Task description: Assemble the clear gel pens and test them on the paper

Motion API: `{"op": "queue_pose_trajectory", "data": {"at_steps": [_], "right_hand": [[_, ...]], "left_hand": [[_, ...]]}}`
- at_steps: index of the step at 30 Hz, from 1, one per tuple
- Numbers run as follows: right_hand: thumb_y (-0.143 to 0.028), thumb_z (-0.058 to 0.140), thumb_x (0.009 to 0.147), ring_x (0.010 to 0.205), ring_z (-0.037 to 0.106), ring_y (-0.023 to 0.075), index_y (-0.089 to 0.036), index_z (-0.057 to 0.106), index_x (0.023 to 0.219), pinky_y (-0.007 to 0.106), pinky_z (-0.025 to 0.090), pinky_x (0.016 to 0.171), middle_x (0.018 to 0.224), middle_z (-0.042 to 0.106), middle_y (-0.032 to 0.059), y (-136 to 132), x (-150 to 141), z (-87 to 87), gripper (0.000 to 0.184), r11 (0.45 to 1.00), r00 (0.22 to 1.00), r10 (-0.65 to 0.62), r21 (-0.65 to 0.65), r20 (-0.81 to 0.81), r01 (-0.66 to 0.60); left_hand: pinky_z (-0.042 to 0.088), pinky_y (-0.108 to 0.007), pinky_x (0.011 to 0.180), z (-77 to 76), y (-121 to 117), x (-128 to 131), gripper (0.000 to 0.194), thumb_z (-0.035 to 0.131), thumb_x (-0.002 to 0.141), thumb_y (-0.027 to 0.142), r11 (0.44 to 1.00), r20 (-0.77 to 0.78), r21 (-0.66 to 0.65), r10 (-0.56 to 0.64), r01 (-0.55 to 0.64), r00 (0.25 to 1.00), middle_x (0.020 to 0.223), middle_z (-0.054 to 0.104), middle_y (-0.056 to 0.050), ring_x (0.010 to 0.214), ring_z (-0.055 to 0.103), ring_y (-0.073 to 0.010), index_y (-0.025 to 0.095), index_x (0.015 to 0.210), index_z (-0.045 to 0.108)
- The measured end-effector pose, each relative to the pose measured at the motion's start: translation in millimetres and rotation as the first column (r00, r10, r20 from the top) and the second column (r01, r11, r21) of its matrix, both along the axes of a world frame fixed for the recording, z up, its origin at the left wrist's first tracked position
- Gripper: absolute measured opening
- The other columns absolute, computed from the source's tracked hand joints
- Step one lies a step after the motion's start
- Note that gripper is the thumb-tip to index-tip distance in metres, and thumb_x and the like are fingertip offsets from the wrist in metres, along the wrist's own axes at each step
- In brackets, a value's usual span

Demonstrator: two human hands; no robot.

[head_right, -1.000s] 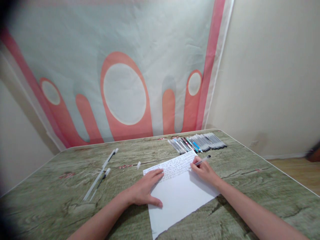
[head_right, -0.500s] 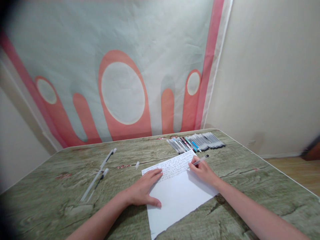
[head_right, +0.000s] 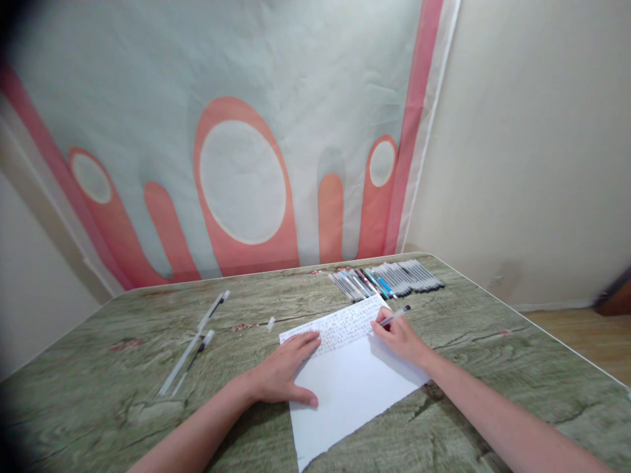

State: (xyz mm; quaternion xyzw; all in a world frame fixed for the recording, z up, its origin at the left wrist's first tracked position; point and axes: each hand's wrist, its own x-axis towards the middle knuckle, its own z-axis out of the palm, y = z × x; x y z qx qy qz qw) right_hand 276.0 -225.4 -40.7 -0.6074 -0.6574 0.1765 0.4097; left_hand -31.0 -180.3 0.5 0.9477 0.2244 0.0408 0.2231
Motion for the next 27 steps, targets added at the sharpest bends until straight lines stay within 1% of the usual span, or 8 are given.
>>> {"op": "queue_pose_trajectory", "data": {"at_steps": [12, 19, 27], "right_hand": [[-0.032, 0.044, 0.078, 0.056, 0.042, 0.0115, -0.020, 0.043, 0.063, 0.024, 0.033, 0.055, 0.057, 0.043, -0.0035, 0.0, 0.3, -1.9, 0.019, 1.000, 1.000, -0.013, -0.015, 0.017, 0.014], [-0.030, 0.045, 0.076, 0.056, 0.042, 0.0114, -0.020, 0.045, 0.064, 0.023, 0.033, 0.054, 0.057, 0.044, -0.0031, 0.1, -0.5, -0.3, 0.016, 1.000, 0.999, -0.026, 0.003, 0.018, 0.026], [-0.030, 0.045, 0.076, 0.055, 0.041, 0.0111, -0.019, 0.043, 0.062, 0.023, 0.032, 0.053, 0.056, 0.042, -0.0039, 0.4, 2.3, -3.2, 0.018, 1.000, 1.000, -0.017, -0.015, 0.015, 0.018]], "left_hand": [[0.015, -0.039, 0.105, 2.4, -1.5, 0.9, 0.099, 0.050, 0.056, 0.072, 1.000, -0.003, 0.016, -0.001, 0.001, 1.000, 0.140, 0.021, -0.013, 0.127, 0.020, -0.0284, 0.016, 0.134, 0.025], [0.015, -0.040, 0.105, 0.4, -0.8, 0.8, 0.098, 0.051, 0.056, 0.072, 1.000, 0.005, 0.009, -0.001, 0.001, 1.000, 0.140, 0.021, -0.012, 0.127, 0.020, -0.0296, 0.017, 0.134, 0.025], [0.016, -0.040, 0.105, 0.9, -0.2, -0.4, 0.099, 0.052, 0.056, 0.071, 1.000, -0.004, 0.007, -0.003, 0.003, 1.000, 0.141, 0.020, -0.012, 0.127, 0.020, -0.0288, 0.018, 0.134, 0.024]]}}
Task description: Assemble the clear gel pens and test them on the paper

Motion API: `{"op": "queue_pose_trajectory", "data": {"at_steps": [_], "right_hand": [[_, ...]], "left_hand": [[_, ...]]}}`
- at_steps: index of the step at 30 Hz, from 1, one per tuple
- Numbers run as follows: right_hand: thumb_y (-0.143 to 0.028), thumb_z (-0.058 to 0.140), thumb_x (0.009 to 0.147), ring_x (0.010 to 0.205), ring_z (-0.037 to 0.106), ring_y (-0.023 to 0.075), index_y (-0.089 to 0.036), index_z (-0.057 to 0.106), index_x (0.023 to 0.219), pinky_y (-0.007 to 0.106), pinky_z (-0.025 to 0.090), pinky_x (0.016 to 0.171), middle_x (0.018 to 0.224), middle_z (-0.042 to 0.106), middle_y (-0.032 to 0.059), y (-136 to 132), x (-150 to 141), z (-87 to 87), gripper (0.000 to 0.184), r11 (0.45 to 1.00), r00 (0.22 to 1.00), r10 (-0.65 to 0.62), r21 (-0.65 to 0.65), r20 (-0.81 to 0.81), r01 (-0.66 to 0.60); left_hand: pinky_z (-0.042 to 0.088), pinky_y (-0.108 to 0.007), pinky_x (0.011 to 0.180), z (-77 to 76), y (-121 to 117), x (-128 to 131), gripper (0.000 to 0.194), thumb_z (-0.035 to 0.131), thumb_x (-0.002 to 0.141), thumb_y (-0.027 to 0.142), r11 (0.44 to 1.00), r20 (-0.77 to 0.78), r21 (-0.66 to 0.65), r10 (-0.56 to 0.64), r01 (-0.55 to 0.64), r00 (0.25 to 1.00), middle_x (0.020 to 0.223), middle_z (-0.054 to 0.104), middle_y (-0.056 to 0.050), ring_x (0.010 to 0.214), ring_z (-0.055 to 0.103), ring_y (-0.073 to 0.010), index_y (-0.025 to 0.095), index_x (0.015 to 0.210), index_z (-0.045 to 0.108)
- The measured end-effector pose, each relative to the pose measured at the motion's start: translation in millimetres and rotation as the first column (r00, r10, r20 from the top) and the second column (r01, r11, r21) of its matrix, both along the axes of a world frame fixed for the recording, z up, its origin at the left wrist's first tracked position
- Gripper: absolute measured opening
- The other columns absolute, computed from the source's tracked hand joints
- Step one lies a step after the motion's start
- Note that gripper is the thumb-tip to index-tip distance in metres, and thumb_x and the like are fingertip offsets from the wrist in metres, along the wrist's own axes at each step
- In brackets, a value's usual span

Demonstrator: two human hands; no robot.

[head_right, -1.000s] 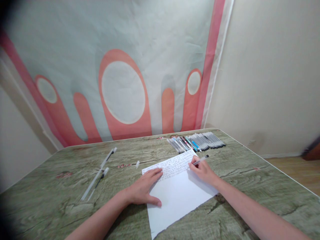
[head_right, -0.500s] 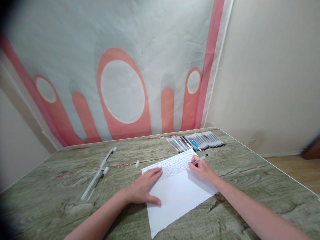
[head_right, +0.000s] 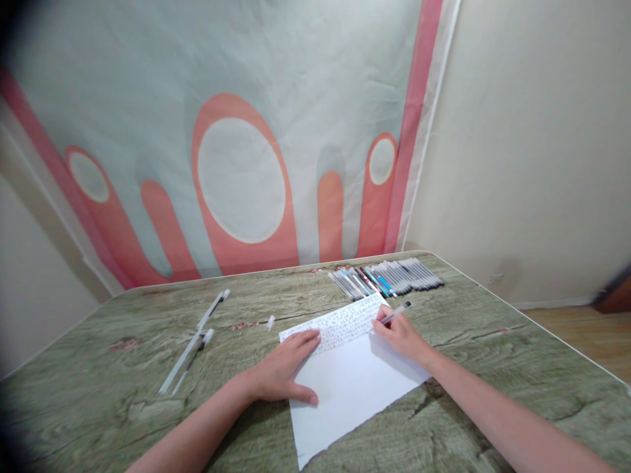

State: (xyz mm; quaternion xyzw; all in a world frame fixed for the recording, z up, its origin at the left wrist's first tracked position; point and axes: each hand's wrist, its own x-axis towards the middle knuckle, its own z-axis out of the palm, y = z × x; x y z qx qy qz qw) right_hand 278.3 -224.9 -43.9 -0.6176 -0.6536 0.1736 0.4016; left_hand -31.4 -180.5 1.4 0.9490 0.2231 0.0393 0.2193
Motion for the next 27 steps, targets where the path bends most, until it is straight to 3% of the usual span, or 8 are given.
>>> {"op": "queue_pose_trajectory", "data": {"at_steps": [15, 27], "right_hand": [[-0.030, 0.047, 0.075, 0.054, 0.041, 0.0115, -0.020, 0.044, 0.062, 0.024, 0.032, 0.053, 0.055, 0.043, -0.0038, -2.1, -3.9, 6.7, 0.017, 1.000, 0.998, 0.005, 0.009, -0.063, -0.004], [-0.027, 0.045, 0.074, 0.054, 0.041, 0.0113, -0.020, 0.043, 0.063, 0.024, 0.032, 0.052, 0.055, 0.043, -0.0041, 2.4, 0.5, -2.2, 0.013, 1.000, 0.999, -0.004, 0.025, -0.032, 0.005]], "left_hand": [[0.015, -0.039, 0.105, 1.4, -1.3, 1.1, 0.099, 0.052, 0.055, 0.072, 1.000, 0.000, -0.003, 0.017, -0.017, 1.000, 0.141, 0.020, -0.012, 0.127, 0.019, -0.0290, 0.018, 0.134, 0.025], [0.015, -0.039, 0.105, 3.6, -2.4, 1.9, 0.099, 0.051, 0.056, 0.072, 1.000, -0.002, -0.002, 0.006, -0.006, 1.000, 0.140, 0.021, -0.012, 0.127, 0.019, -0.0289, 0.016, 0.133, 0.025]]}}
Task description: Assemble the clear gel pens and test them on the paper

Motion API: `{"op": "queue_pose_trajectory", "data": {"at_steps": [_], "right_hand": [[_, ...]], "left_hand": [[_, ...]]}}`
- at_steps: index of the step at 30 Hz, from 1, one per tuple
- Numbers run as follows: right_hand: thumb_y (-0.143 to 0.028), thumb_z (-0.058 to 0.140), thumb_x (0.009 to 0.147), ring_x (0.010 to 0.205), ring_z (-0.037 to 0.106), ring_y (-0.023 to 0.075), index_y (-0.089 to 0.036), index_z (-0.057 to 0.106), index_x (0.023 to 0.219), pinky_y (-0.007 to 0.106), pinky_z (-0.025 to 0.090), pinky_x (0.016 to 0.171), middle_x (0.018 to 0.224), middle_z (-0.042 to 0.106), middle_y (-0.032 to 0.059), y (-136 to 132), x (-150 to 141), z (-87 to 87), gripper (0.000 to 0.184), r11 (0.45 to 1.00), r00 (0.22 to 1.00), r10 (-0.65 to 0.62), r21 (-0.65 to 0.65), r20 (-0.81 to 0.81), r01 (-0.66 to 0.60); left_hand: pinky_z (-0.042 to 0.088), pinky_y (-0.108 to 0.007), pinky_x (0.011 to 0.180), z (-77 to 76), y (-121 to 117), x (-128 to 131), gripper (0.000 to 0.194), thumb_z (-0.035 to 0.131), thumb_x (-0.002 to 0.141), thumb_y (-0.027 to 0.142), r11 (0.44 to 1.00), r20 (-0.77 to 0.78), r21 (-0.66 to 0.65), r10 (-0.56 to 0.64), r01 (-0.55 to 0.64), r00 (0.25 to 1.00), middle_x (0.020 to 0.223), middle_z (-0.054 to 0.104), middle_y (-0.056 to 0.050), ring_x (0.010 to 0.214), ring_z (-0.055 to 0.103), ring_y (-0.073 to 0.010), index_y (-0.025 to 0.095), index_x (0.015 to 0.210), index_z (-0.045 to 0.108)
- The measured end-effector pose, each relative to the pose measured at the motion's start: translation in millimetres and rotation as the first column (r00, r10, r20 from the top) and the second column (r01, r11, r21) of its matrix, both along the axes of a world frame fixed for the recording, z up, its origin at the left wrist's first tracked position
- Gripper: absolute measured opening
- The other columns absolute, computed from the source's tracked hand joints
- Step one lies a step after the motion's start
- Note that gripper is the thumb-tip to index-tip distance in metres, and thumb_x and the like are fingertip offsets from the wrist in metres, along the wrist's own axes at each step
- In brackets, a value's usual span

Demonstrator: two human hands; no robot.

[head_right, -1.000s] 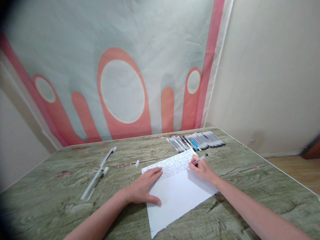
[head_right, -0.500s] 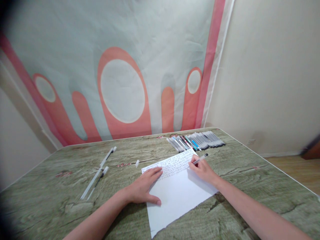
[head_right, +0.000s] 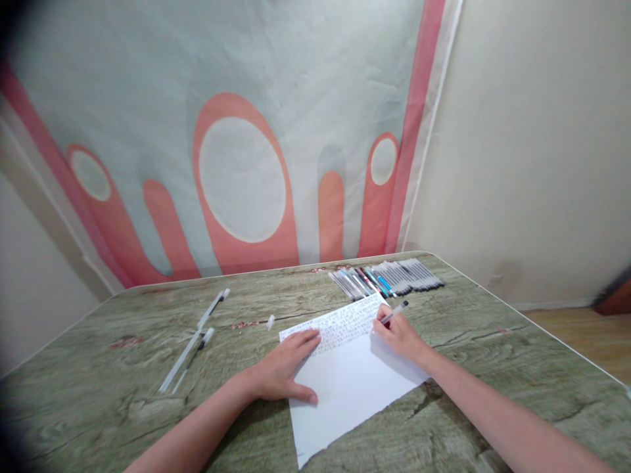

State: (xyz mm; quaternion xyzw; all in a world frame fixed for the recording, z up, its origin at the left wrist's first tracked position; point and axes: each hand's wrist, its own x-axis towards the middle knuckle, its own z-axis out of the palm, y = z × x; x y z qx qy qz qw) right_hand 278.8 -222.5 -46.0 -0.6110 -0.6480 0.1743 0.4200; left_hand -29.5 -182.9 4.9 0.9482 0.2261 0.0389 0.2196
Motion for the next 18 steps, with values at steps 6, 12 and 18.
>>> {"op": "queue_pose_trajectory", "data": {"at_steps": [6, 12, 18], "right_hand": [[-0.035, 0.047, 0.074, 0.050, 0.040, 0.0105, -0.020, 0.044, 0.062, 0.023, 0.032, 0.049, 0.053, 0.045, -0.0043, 3, 5, -5.0, 0.019, 0.990, 0.985, -0.126, -0.076, -0.121, 0.118], [-0.044, 0.050, 0.073, 0.047, 0.041, 0.0101, -0.019, 0.048, 0.073, 0.022, 0.034, 0.045, 0.054, 0.047, -0.0042, 6, 0, 5.4, 0.025, 0.983, 0.951, -0.146, -0.149, -0.272, 0.108], [-0.044, 0.052, 0.073, 0.056, 0.050, 0.0126, -0.019, 0.057, 0.078, 0.023, 0.038, 0.050, 0.064, 0.057, -0.0003, 23, -54, 29.0, 0.026, 0.977, 0.973, 0.021, -0.203, -0.230, -0.069]], "left_hand": [[0.015, -0.038, 0.105, -0.9, 0, -1, 0.099, 0.050, 0.056, 0.072, 1.000, 0.006, 0.006, -0.005, 0.005, 1.000, 0.140, 0.022, -0.013, 0.127, 0.020, -0.0287, 0.016, 0.133, 0.025], [0.016, -0.038, 0.105, -2.3, -3, -3, 0.100, 0.051, 0.054, 0.073, 1.000, 0.036, 0.026, -0.010, 0.009, 0.999, 0.139, 0.025, -0.012, 0.126, 0.023, -0.0288, 0.016, 0.132, 0.027], [0.018, -0.040, 0.103, -2.7, -7, -3, 0.096, 0.052, 0.055, 0.071, 0.998, 0.042, 0.058, -0.009, 0.006, 0.999, 0.137, 0.028, -0.012, 0.125, 0.025, -0.0292, 0.017, 0.131, 0.029]]}}
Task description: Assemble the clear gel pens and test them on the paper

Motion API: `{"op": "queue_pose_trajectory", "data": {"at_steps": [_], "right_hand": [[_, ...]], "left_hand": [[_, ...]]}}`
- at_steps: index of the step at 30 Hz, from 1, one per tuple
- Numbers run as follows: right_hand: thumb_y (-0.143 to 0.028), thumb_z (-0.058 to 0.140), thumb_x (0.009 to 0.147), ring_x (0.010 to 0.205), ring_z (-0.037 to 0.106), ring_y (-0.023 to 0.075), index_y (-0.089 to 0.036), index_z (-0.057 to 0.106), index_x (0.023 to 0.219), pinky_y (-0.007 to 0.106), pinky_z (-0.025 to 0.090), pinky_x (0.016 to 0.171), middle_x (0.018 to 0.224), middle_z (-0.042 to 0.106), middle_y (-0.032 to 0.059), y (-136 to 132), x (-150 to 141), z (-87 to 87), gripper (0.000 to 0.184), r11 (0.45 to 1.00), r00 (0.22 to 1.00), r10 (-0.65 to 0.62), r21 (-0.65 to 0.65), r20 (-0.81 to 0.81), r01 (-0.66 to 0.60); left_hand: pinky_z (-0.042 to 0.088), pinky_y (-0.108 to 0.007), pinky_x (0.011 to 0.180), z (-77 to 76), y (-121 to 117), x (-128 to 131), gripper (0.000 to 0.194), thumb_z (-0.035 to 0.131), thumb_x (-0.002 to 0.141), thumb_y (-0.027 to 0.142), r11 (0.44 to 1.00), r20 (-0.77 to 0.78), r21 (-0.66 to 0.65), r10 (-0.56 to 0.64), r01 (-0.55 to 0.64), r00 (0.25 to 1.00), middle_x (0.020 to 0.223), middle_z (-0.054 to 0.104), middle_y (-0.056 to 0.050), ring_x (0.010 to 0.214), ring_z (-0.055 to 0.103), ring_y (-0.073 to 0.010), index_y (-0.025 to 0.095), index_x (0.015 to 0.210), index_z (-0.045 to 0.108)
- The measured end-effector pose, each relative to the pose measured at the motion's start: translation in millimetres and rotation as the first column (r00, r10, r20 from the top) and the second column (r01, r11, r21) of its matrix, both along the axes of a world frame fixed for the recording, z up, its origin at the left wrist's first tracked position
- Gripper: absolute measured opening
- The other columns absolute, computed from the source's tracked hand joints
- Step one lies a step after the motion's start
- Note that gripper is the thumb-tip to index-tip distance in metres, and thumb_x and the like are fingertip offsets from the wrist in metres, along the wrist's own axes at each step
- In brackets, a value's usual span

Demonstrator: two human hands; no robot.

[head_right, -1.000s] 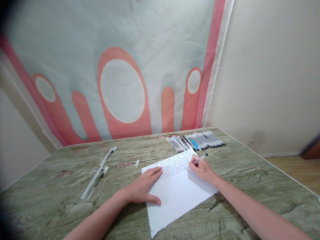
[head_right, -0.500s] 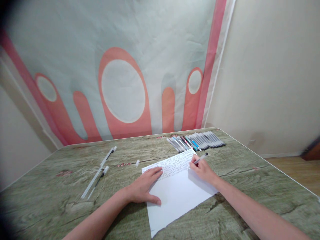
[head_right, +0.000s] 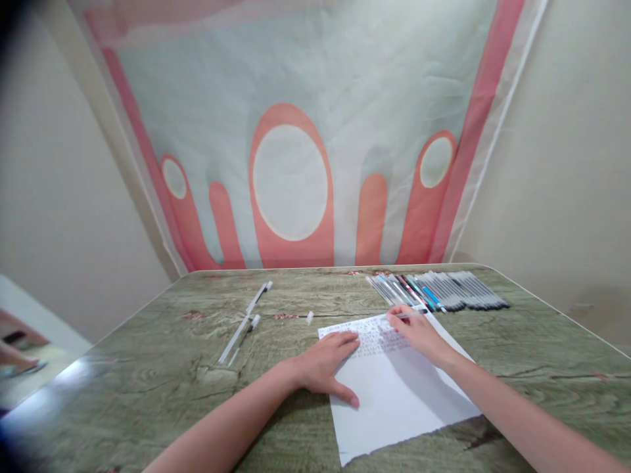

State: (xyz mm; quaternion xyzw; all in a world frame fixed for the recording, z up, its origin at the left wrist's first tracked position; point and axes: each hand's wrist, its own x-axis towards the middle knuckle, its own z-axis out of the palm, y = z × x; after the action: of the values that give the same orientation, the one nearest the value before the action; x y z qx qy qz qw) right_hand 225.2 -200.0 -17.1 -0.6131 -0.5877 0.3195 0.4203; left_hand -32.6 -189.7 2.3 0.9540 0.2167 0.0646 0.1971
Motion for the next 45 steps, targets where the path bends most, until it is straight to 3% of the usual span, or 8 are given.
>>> {"op": "queue_pose_trajectory", "data": {"at_steps": [4, 10, 17, 21, 25, 28, 35, 45], "right_hand": [[-0.047, 0.048, 0.075, 0.071, 0.057, 0.0159, -0.019, 0.057, 0.086, 0.026, 0.044, 0.058, 0.080, 0.063, 0.0047, 33, -63, 5.0, 0.032, 0.991, 0.968, 0.119, -0.033, -0.222, -0.129], [-0.039, 0.047, 0.075, 0.063, 0.059, 0.0146, -0.020, 0.058, 0.082, 0.025, 0.045, 0.053, 0.075, 0.065, 0.0048, 73, -121, -9.8, 0.023, 0.999, 0.891, 0.022, -0.012, -0.454, -0.031], [-0.037, 0.047, 0.074, 0.057, 0.057, 0.0135, -0.019, 0.058, 0.079, 0.026, 0.046, 0.055, 0.067, 0.064, 0.0036, 82, -110, -36.1, 0.022, 0.999, 0.795, 0.006, 0.031, -0.606, 0.016], [-0.039, 0.048, 0.074, 0.059, 0.058, 0.0145, -0.018, 0.058, 0.082, 0.027, 0.045, 0.056, 0.069, 0.064, 0.0046, 81, -109, -36.0, 0.025, 0.999, 0.797, 0.038, 0.049, -0.603, -0.010], [-0.039, 0.048, 0.074, 0.062, 0.059, 0.0160, -0.020, 0.058, 0.082, 0.028, 0.045, 0.058, 0.071, 0.064, 0.0040, 79, -110, -33.1, 0.024, 0.998, 0.804, 0.055, 0.038, -0.592, -0.040], [-0.038, 0.048, 0.074, 0.063, 0.058, 0.0161, -0.021, 0.058, 0.081, 0.029, 0.045, 0.059, 0.071, 0.064, 0.0028, 79, -110, -33.1, 0.021, 0.998, 0.798, 0.056, 0.027, -0.599, -0.049], [-0.038, 0.049, 0.074, 0.061, 0.057, 0.0158, -0.021, 0.060, 0.080, 0.028, 0.044, 0.058, 0.069, 0.064, 0.0021, 80, -109, -36.0, 0.021, 0.997, 0.785, 0.071, 0.027, -0.616, -0.070], [-0.041, 0.053, 0.071, 0.060, 0.056, 0.0153, -0.022, 0.061, 0.078, 0.028, 0.042, 0.058, 0.068, 0.065, 0.0012, 80, -110, -35.6, 0.022, 0.998, 0.765, 0.063, 0.026, -0.641, -0.060]], "left_hand": [[0.019, -0.037, 0.103, 1.8, -2, 1, 0.094, 0.054, 0.057, 0.069, 0.999, 0.010, 0.032, -0.014, 0.013, 1.000, 0.136, 0.031, -0.013, 0.123, 0.029, -0.0282, 0.014, 0.129, 0.032], [0.022, -0.039, 0.102, 4.9, -1, 0, 0.092, 0.058, 0.057, 0.064, 0.999, 0.004, 0.036, -0.024, 0.023, 1.000, 0.135, 0.033, -0.013, 0.120, 0.033, -0.0288, 0.015, 0.130, 0.029], [0.033, -0.035, 0.095, 6.7, 3, 0, 0.075, 0.061, 0.058, 0.060, 0.998, 0.029, 0.054, -0.024, 0.022, 0.999, 0.123, 0.047, -0.011, 0.110, 0.044, -0.0275, 0.016, 0.117, 0.047], [0.042, -0.029, 0.076, 23.2, 27, -23, 0.034, 0.052, 0.073, 0.046, 0.976, -0.052, 0.079, 0.205, -0.201, 0.977, 0.093, 0.063, -0.005, 0.087, 0.057, -0.0210, 0.020, 0.093, 0.061], [0.041, -0.025, 0.069, 36.6, 64, -69, 0.019, 0.050, 0.073, 0.027, 0.847, -0.066, 0.115, 0.528, -0.519, 0.847, 0.084, 0.065, -0.004, 0.079, 0.058, -0.0176, 0.018, 0.083, 0.064], [0.041, -0.025, 0.067, 31.1, 83, -99, 0.016, 0.053, 0.066, 0.021, 0.713, -0.187, 0.092, 0.698, -0.695, 0.692, 0.080, 0.066, -0.006, 0.075, 0.058, -0.0180, 0.016, 0.075, 0.065], [0.038, -0.020, 0.052, 5.5, 95, -114, 0.012, 0.058, 0.058, 0.019, 0.678, -0.246, -0.005, 0.711, -0.735, 0.658, 0.063, 0.064, -0.001, 0.061, 0.057, -0.0141, 0.016, 0.067, 0.065], [0.040, -0.023, 0.055, 3.0, 95, -108, 0.011, 0.053, 0.062, 0.018, 0.691, -0.165, -0.120, 0.694, -0.713, 0.701, 0.053, 0.059, -0.003, 0.054, 0.055, -0.0151, 0.013, 0.055, 0.061]]}}
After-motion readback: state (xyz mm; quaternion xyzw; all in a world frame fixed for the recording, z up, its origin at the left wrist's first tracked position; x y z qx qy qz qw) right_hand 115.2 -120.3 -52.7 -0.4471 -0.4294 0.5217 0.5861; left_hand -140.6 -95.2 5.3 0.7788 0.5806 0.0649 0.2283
